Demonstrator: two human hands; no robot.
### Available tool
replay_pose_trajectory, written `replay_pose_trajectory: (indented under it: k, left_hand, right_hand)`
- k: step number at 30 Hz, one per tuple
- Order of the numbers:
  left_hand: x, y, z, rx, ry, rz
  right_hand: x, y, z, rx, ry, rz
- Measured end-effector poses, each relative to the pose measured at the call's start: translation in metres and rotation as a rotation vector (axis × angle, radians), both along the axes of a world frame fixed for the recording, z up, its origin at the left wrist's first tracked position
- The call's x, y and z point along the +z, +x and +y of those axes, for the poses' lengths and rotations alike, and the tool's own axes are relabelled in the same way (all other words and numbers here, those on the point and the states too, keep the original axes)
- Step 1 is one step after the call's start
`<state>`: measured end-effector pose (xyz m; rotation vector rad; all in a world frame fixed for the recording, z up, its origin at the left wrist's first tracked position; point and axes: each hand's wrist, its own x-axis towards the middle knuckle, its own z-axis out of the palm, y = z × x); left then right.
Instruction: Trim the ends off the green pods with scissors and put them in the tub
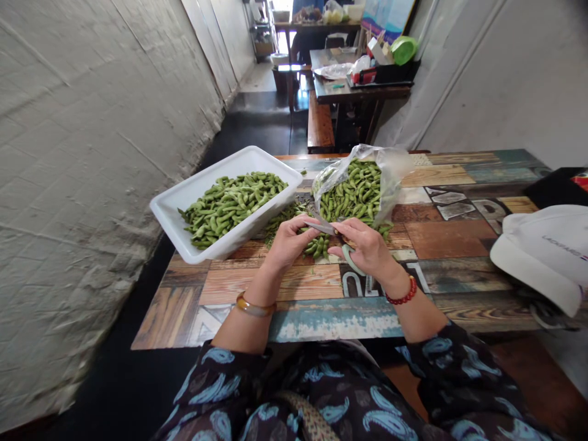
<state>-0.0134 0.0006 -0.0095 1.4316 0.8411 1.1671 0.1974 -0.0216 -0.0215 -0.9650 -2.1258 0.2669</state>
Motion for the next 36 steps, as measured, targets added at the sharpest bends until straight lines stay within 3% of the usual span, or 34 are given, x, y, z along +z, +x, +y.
replay_pose_trajectory:
  k: [8, 13, 16, 26, 31, 36]
  left_hand:
    - [0.0, 0.0, 0.002, 0.028, 0.049, 0.144]
    - [0.002, 0.003, 0.002, 0.158, 0.198, 0.32]
    - [0.003, 0.004, 0.001, 0.23, 0.217, 0.315]
    - [0.005, 0.004, 0.001, 0.161, -0.262, -0.139]
    - [0.012, 0.007, 0.0, 0.114, -0.397, -0.205]
    - [0.014, 0.007, -0.002, 0.086, -0.43, -0.223]
  right_hand:
    - [-0.002, 0.001, 0.0, -0.026, -0.063, -0.026]
    - [-0.007, 0.0, 0.005, -0.142, -0.058, 0.095]
    - [-0.007, 0.0, 0.006, -0.153, -0.073, 0.135]
    - [-0.004, -0.003, 0.004, -0.148, -0.089, 0.156]
    - [-0.004, -0.004, 0.004, -0.141, -0.084, 0.151]
    - [-0.004, -0.005, 0.003, -0.129, -0.08, 0.163]
